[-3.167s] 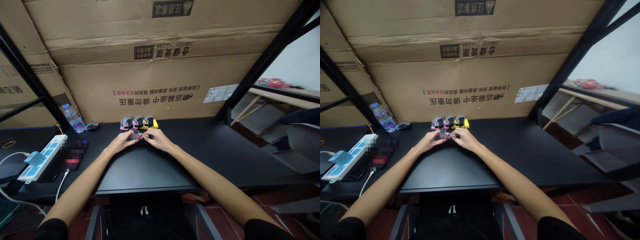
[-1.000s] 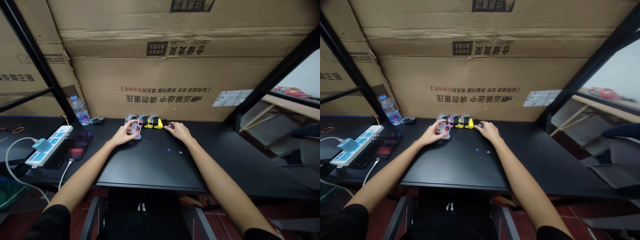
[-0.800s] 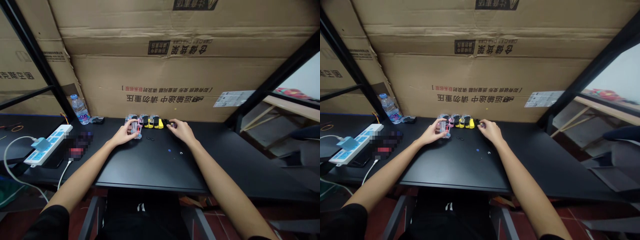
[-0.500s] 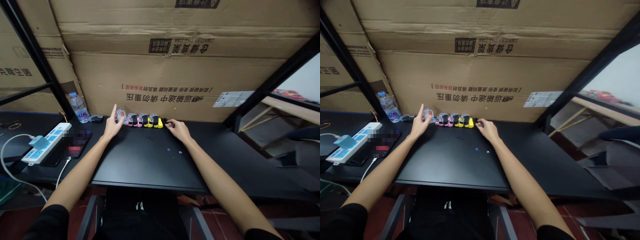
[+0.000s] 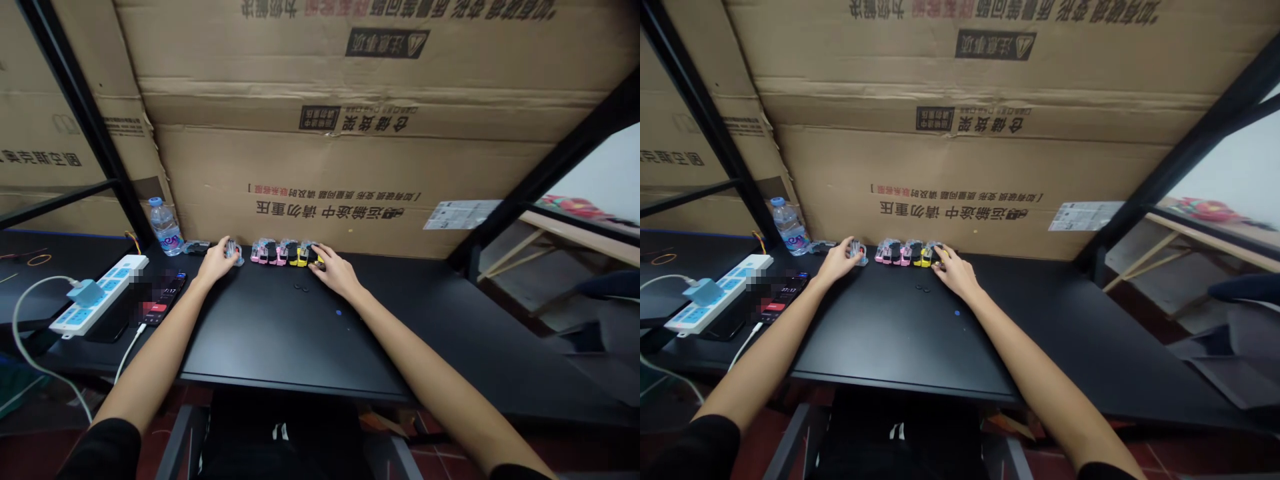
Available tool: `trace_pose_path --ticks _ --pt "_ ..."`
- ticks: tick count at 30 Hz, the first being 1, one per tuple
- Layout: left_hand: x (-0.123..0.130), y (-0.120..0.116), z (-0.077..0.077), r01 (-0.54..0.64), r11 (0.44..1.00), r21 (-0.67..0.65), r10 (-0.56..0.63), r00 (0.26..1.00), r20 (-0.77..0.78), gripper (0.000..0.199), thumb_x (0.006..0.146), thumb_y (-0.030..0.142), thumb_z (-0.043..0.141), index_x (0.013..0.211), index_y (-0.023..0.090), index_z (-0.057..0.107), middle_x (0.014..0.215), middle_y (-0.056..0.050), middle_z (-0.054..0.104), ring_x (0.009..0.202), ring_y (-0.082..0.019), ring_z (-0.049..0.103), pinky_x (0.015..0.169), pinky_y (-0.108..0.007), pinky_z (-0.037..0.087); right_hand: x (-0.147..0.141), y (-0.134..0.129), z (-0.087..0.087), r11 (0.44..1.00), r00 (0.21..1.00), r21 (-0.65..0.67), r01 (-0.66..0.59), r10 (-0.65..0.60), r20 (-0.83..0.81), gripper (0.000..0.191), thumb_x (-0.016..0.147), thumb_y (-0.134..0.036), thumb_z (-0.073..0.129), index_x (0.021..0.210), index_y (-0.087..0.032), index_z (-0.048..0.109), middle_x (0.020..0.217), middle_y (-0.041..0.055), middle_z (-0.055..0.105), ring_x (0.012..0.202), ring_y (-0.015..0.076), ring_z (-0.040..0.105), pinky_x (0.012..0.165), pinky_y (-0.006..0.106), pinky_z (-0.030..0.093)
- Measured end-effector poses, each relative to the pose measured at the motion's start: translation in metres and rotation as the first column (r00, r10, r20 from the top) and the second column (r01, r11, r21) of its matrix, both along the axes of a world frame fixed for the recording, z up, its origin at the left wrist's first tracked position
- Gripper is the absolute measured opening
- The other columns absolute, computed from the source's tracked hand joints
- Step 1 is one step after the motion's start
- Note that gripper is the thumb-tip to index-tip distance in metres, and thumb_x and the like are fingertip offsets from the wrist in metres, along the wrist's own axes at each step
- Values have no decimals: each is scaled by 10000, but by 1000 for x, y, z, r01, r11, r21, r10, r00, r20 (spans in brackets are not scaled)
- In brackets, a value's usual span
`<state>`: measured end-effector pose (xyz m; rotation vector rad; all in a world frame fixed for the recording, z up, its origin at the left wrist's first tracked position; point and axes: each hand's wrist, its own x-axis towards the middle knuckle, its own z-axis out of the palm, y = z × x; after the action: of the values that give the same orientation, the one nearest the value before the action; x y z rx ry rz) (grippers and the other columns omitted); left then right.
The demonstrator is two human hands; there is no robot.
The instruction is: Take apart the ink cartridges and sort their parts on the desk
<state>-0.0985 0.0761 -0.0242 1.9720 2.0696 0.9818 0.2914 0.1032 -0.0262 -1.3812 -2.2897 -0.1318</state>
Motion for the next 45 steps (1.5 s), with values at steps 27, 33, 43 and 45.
trace_pose_path --ticks 27,33,43,45 --pt "21 -25 23 43 999 13 -38 959 -280 438 973 220 562 1395 164 664 1506 -209 614 1462 -411 473 1185 -604 392 -23 -52 41 985 915 150 -82 134 -379 443 1040 -407 500 1375 -180 681 1229 142 798 934 280 794 894 399 630" --pt "59 -40 38 377 896 235 -391 920 16 385 1047 374 534 1382 244 670 1373 -131 708 1319 -298 613 1121 -468 493 -36 -68 44 952 876 48 -304 299 -378 319 981 -427 591 1173 -226 748 988 86 817 721 234 739 761 372 617" --pt "86 -56 39 661 732 165 -680 690 248 361 909 485 744 1145 213 723 1088 -65 780 961 -230 735 970 -392 569 -35 -59 26 882 856 -89 -463 418 -304 275 942 -348 685 1164 -196 744 1004 77 807 812 209 737 773 318 570" --pt "75 -51 39 652 748 124 -653 691 310 365 885 495 767 1093 200 715 1078 -67 773 979 -233 735 986 -398 564 -29 -57 28 883 873 -107 -458 424 -241 233 910 -334 717 1097 -200 758 977 70 796 845 220 734 798 328 564"
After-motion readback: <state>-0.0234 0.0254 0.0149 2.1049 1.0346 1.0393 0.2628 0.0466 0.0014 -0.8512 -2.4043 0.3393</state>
